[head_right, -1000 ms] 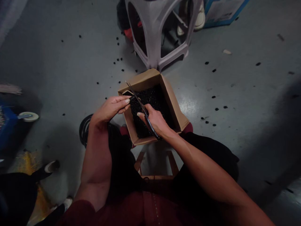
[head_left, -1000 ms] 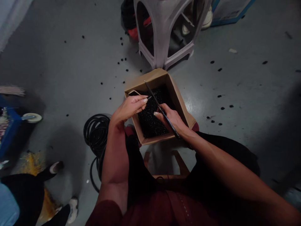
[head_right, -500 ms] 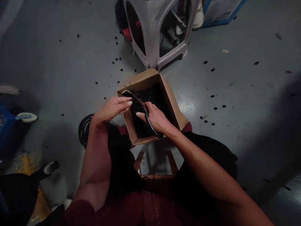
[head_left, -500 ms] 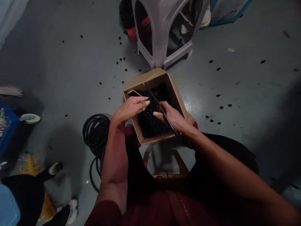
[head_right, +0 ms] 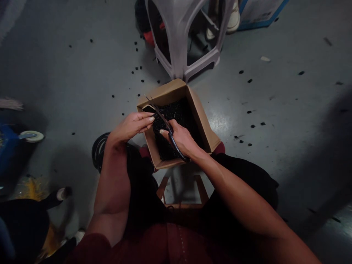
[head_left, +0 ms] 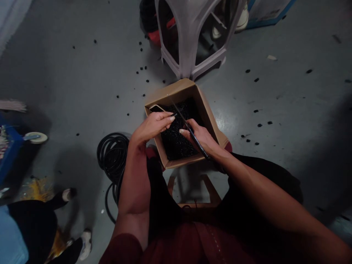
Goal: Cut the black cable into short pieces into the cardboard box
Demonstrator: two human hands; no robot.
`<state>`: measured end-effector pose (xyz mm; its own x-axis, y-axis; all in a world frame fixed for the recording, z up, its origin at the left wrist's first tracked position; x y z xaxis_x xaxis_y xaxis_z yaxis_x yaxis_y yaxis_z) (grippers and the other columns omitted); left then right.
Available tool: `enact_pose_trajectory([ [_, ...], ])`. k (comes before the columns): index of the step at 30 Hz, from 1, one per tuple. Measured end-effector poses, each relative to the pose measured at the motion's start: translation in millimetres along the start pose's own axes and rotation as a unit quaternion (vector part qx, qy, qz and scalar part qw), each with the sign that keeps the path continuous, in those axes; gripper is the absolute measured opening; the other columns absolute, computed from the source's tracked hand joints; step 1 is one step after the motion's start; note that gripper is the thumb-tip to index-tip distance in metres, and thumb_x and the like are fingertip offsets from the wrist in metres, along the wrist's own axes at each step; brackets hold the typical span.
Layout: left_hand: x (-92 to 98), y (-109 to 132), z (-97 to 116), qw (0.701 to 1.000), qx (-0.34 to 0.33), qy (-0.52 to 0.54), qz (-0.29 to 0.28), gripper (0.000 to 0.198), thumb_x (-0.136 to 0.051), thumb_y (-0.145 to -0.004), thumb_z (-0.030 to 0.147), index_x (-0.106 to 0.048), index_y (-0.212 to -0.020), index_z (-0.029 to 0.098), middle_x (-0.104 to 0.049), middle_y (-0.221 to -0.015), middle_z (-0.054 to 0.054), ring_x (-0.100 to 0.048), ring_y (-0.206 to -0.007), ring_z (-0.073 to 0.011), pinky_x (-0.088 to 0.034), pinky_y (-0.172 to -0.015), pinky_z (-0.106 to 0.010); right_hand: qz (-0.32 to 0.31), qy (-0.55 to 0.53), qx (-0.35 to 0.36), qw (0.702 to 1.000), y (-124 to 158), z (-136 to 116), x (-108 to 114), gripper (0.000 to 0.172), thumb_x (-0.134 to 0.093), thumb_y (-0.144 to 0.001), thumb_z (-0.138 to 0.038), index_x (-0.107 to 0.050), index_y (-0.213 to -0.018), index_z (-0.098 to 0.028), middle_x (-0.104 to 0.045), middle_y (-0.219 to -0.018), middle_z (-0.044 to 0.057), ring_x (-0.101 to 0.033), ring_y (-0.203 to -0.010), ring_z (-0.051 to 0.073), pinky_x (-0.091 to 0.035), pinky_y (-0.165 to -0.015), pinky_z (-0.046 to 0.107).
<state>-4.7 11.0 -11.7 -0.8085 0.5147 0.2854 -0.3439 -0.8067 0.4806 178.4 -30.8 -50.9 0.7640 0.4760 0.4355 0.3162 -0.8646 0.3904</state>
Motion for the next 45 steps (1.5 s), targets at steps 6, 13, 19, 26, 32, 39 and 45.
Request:
enact_pose_trajectory([
  [6,0.5,-1,-3,1.000,0.004,-0.006,-0.007,0.041,-0.054,-0.081,0.042,-0.066,-0.103,0.010,-0.047,-0.063,0.003,-0.038,-0.054,-0.0071,-0.032,-0.054,-0.022,-0.003,-0.002,-0.003,1.000,1,-1,0,0.035,-0.044,-0.083,-0.051,-0.050,-0.100,-0.020,-0.058,-0.079,0.004,-0.054,-0.071,0.021,-0.037,-0.066,0.032],
  [13,1.1,-2,-5,1.000,0.005,-0.002,-0.007,0.034,-0.054,-0.081,0.041,-0.065,-0.095,0.011,-0.047,-0.065,0.002,-0.039,-0.055,-0.0068,-0.031,-0.053,-0.021,-0.010,0.008,-0.022,1.000,1,0,-2,0.036,-0.044,-0.083,-0.051,-0.051,-0.102,-0.021,-0.060,-0.081,0.006,-0.055,-0.071,0.022,-0.036,-0.065,0.031],
  [19,6.6,-2,-11,0.999,0.012,-0.046,-0.028,0.033,-0.052,-0.083,0.042,-0.064,-0.082,0.011,-0.047,-0.063,0.001,-0.040,-0.055,-0.0072,-0.031,-0.052,-0.021,-0.005,0.007,-0.016,1.000,2,7,-12,0.037,-0.045,-0.085,-0.053,-0.052,-0.103,-0.022,-0.062,-0.079,0.005,-0.056,-0.068,0.022,-0.035,-0.061,0.029],
  [26,11.0,-2,-15,0.990,0.024,-0.130,-0.039,0.034,-0.050,-0.084,0.042,-0.066,-0.083,0.012,-0.052,-0.065,0.000,-0.041,-0.056,-0.0086,-0.031,-0.053,-0.023,-0.006,-0.006,-0.041,0.999,4,12,-26,0.028,-0.045,-0.086,-0.047,-0.052,-0.098,-0.023,-0.059,-0.071,0.002,-0.054,-0.062,0.020,-0.034,-0.059,0.027],
  [32,10.4,-3,-14,0.987,0.016,-0.156,-0.040,0.034,-0.048,-0.084,0.041,-0.067,-0.087,0.013,-0.053,-0.066,0.000,-0.044,-0.060,-0.0102,-0.034,-0.057,-0.024,0.008,-0.087,-0.044,0.995,2,15,-30,0.026,-0.049,-0.085,-0.048,-0.051,-0.084,-0.022,-0.056,-0.069,-0.001,-0.052,-0.063,0.015,-0.036,-0.058,0.026],
  [39,4.6,-2,-4,0.990,0.005,-0.142,-0.018,0.036,-0.044,-0.086,0.037,-0.067,-0.101,0.013,-0.056,-0.074,-0.001,-0.046,-0.064,-0.0109,-0.037,-0.060,-0.024,0.010,-0.251,-0.057,0.966,1,5,-13,0.025,-0.050,-0.083,-0.047,-0.045,-0.084,-0.023,-0.050,-0.067,-0.003,-0.049,-0.056,0.012,-0.041,-0.053,0.026],
  [45,-6.7,-4,-1,0.998,-0.003,-0.062,-0.021,0.047,-0.046,-0.083,0.023,-0.057,-0.128,0.017,-0.059,-0.080,0.000,-0.047,-0.064,-0.0085,-0.040,-0.062,-0.022,0.050,-0.251,-0.053,0.965,-5,4,4,0.023,-0.054,-0.082,-0.043,-0.048,-0.092,-0.023,-0.056,-0.077,0.000,-0.056,-0.067,0.015,-0.048,-0.064,0.029],
])
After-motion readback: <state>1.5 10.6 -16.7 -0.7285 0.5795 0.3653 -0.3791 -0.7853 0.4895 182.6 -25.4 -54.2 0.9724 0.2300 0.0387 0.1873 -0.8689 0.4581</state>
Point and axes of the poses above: each hand's wrist, its own y-axis away from the middle knuckle, its own x-axis out of the back of the hand, z = x × y, the point moved 1 cm from there along -y, towards the middle knuckle
